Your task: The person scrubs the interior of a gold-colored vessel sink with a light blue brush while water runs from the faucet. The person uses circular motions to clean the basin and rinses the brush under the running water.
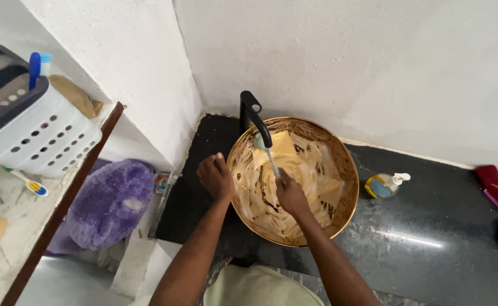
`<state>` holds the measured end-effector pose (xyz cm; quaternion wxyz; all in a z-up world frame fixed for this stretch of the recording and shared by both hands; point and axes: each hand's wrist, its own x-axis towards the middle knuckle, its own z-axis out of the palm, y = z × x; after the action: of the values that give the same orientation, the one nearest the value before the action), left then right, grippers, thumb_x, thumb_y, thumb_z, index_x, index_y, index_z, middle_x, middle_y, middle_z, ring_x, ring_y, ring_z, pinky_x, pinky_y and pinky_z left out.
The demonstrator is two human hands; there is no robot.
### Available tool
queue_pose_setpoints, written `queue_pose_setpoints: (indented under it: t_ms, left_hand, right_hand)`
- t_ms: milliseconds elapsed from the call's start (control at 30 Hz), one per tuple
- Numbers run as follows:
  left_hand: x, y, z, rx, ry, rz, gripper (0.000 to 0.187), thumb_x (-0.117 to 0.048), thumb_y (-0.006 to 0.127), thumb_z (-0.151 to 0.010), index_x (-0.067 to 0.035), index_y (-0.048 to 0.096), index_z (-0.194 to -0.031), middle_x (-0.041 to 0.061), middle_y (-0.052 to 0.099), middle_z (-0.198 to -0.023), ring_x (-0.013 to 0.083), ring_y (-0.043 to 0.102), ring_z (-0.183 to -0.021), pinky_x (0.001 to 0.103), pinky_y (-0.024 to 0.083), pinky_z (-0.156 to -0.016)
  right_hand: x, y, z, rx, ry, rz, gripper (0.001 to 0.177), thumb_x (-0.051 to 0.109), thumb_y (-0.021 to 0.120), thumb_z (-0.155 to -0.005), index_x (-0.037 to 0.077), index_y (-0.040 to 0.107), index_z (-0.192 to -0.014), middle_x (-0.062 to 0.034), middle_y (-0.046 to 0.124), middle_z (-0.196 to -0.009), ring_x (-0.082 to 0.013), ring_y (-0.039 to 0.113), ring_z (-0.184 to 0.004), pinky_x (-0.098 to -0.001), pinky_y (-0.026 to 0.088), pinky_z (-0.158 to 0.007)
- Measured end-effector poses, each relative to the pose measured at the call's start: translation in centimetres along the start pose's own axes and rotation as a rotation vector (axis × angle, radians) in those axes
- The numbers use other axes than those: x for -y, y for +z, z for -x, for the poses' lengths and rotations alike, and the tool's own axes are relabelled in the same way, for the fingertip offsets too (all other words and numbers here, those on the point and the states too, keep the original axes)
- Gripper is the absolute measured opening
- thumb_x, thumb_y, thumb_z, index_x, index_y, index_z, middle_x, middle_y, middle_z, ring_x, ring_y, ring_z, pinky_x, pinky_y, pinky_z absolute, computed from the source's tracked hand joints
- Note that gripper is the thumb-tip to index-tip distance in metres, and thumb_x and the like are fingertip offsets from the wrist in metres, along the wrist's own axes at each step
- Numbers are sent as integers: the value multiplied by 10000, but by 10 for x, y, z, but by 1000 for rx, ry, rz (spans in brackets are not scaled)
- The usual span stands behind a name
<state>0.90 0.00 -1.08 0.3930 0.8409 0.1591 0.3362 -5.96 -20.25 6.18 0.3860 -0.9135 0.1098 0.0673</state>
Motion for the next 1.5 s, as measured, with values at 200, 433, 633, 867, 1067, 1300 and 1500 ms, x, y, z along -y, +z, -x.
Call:
queue_pose_setpoints:
  t_ms: [200, 433, 633, 867, 1067, 1300, 1500]
  left_hand:
    - [8, 4, 0, 33, -6, 35, 343, -365, 552, -1056, -44, 674, -1069, 191, 661, -1121, 422, 588, -1080, 528, 462, -935]
    - [9, 8, 0, 89, -15, 51, 365, -373, 531, -1068, -38, 675, -1058, 200, 664, -1106, 424, 592, -1069, 539, 445, -955]
    - [5, 4, -1, 78, -40, 77, 374, -392, 524, -1057, -50, 676, -1048, 189, 671, -1086, 421, 597, -1062, 526, 448, -942]
    - [11, 4, 0, 113, -3, 66, 382, -399, 510, -1071, -55, 670, -1034, 176, 675, -1076, 414, 601, -1057, 532, 450, -957]
    - [14, 7, 1, 107, -8, 44, 419, -428, 502, -1070, -49, 680, -1049, 186, 676, -1109, 429, 593, -1071, 542, 449, -953]
    - [15, 12, 2, 132, -107, 8, 444, -469, 507, -1050, -71, 703, -1053, 171, 680, -1121, 425, 596, -1067, 543, 468, -926]
    - [15, 12, 2, 174, -93, 23, 470, -482, 468, -1074, -72, 698, -1069, 181, 657, -1153, 427, 581, -1091, 567, 457, -932]
  right_hand:
    - [-5, 11, 25, 44, -328, -67, 510, 341, 524, -1107, 61, 500, -1533, -194, 705, -911, -150, 661, -745, -357, 524, -687]
    - [16, -32, 70, 508, 198, -101, 563, 424, 502, -1040, 220, 463, -1564, -27, 520, -720, -142, 501, -606, -379, 481, -581]
    - [10, 14, 22, -6, 40, 182, 509, 326, 506, -1016, 154, 506, -1495, -296, 712, -883, -468, 685, -850, -555, 531, -784]
    - [11, -10, 72, 176, -147, 103, 461, 277, 581, -987, 125, 572, -1422, -279, 720, -1001, -451, 702, -943, -522, 533, -857]
    - [43, -34, 105, 2, -319, 174, 599, 130, 645, -850, 93, 550, -1440, -248, 734, -970, -422, 703, -847, -496, 549, -763]
    - [40, 2, 66, 11, -32, 59, 463, 217, 572, -1001, 166, 560, -1462, -222, 705, -770, -351, 667, -651, -465, 535, -671]
    - [6, 9, 14, -377, 16, 204, 505, 238, 568, -988, 166, 536, -1487, -207, 698, -864, -345, 658, -638, -494, 539, -604]
